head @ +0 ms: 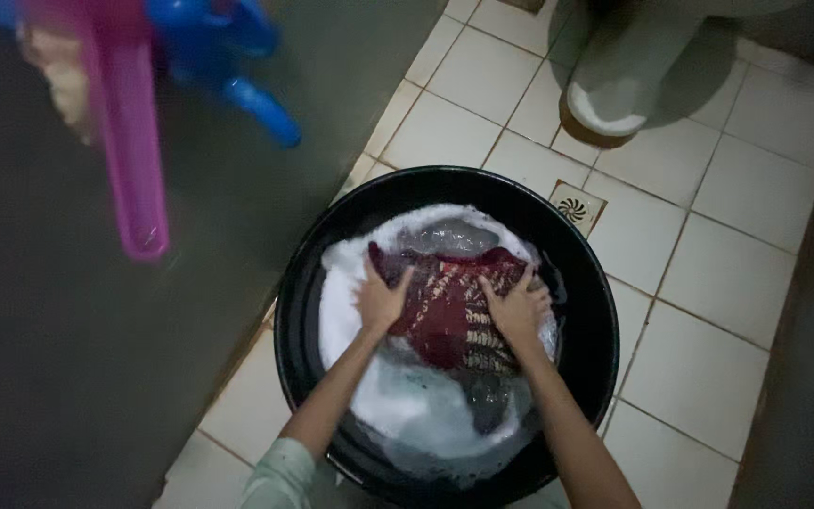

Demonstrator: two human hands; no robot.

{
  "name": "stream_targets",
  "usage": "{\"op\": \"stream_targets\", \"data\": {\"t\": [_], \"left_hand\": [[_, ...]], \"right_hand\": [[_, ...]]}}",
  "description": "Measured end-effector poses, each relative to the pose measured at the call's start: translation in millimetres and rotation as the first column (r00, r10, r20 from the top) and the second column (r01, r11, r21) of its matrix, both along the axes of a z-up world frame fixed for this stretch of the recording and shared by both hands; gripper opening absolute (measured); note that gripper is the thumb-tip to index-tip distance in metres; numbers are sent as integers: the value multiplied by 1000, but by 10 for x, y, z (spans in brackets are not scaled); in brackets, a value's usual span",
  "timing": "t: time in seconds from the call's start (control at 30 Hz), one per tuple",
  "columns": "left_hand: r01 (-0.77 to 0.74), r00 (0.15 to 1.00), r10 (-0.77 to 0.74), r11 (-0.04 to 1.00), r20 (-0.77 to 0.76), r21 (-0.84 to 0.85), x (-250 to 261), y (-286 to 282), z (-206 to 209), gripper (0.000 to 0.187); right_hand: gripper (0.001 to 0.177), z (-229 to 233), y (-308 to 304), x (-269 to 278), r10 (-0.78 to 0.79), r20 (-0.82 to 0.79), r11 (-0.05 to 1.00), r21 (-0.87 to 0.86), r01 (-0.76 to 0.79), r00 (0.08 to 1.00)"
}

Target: The person washes pieces of fabric in a bucket of water by hand, scrubbing them together and rinsing them under a running tap before wringing them out.

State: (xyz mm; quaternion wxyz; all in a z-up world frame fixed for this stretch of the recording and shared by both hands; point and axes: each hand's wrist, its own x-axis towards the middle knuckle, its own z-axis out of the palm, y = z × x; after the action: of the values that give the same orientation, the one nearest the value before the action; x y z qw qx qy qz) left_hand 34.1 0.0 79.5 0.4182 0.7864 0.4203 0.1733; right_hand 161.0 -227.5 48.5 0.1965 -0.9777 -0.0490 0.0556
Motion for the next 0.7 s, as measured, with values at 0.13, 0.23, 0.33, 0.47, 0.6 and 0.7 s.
{"op": "stream_targets", "data": {"t": [0.13, 0.23, 0.33, 0.47, 0.6, 0.7], "left_hand": [[226, 949, -204, 972, -238, 68, 320, -217, 180, 95], [235, 967, -243, 737, -77, 634, 443, -230, -67, 85], [351, 928, -237, 815, -288, 461, 491, -107, -634, 67], [591, 807, -432, 598, -402, 542, 731, 249, -1160, 44], [417, 897, -322, 845, -305, 335, 775, 250, -1032, 52], [68, 991, -71, 997, 110, 28, 647, 356, -844, 64]], "right_hand": [[115, -159, 276, 204, 91, 86, 989, 107, -100, 992], [92, -121, 341, 317, 201, 101, 950, 222, -219, 974], [74, -128, 414, 463, 224, 12, 938, 270, -219, 975], [56, -522, 483, 693, 168, -132, 986, 26, -166, 977], [34, -552, 434, 644, 174, 452, 928, 223, -300, 875], [47, -290, 342, 463, 136, 484, 924, 252, -286, 865]]}}
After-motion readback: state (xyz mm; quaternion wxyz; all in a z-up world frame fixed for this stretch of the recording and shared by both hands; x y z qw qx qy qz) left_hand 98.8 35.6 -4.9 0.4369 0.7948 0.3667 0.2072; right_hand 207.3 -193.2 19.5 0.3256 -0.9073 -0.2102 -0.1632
